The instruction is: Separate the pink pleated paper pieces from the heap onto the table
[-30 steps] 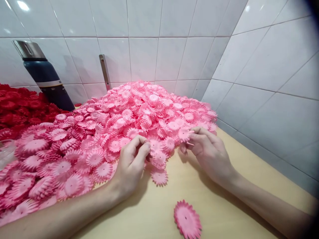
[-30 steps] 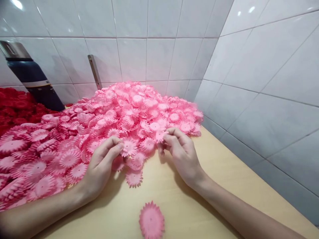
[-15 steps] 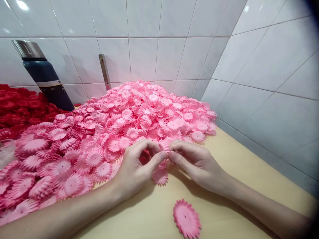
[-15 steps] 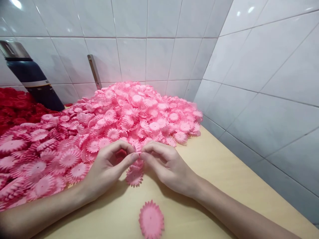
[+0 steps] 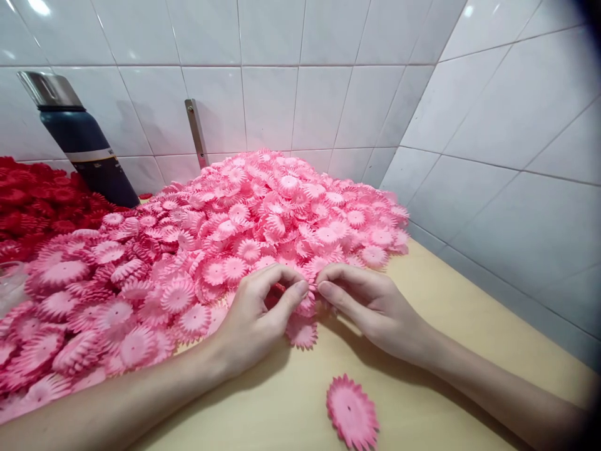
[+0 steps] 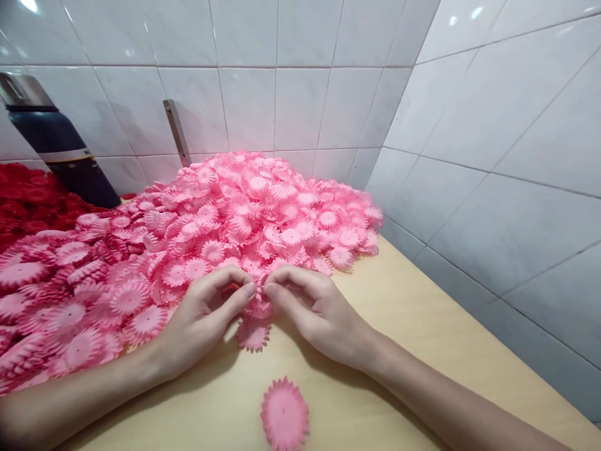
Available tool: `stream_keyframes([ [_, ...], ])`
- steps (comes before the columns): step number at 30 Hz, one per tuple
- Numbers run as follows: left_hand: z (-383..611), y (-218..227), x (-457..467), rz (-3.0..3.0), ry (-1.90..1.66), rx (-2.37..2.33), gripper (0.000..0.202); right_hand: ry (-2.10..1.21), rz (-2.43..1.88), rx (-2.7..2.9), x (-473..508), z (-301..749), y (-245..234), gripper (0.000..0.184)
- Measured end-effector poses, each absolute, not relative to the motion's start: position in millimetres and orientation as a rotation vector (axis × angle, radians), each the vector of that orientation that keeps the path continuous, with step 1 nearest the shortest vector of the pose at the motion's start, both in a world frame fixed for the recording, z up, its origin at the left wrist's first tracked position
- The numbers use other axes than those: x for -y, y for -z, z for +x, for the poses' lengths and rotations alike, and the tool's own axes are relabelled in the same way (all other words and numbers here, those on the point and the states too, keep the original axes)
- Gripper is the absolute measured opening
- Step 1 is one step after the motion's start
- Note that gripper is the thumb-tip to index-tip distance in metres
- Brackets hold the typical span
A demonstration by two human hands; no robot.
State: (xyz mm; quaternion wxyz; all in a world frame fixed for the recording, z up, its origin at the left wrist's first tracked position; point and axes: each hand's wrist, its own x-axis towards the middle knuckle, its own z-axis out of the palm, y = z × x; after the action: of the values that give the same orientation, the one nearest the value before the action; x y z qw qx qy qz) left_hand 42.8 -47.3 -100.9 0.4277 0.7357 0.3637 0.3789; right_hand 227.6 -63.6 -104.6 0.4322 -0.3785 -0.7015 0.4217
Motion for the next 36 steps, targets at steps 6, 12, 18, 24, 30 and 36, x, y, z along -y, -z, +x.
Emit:
stream_keyframes([
  [6, 42.9, 98.2, 49.7, 1.831, -0.954, -0.924, 0.019, -1.100, -0.924, 1.727, 65.4, 227.6, 102.4, 0.013],
  [12, 42.1, 97.2, 50.0, 1.716, -1.000, -0.900, 0.019, -1.068, -0.948, 1.686, 65.6, 230.1, 103.4, 0.017],
  [18, 43.8, 101.7, 46.0, 1.407, -1.117, -0.917, 0.019, -0.978, -0.963, 1.318, 52.9, 239.3, 109.9, 0.021],
  [24, 43.9, 98.7, 46.3, 1.432, -1.082, -0.935, 0.021, -0.921, -1.004, 1.402, 54.3, 237.0, 107.7, 0.017],
  [30, 44.0, 95.8, 49.0, 1.693, -0.966, -0.855, 0.021, -0.934, -0.894, 1.784, 68.2, 226.2, 104.2, 0.011],
  [36, 43.6, 98.0, 48.8, 1.585, -1.075, -0.934, 0.021, -0.830, -1.032, 1.516, 59.3, 233.0, 106.4, 0.017],
])
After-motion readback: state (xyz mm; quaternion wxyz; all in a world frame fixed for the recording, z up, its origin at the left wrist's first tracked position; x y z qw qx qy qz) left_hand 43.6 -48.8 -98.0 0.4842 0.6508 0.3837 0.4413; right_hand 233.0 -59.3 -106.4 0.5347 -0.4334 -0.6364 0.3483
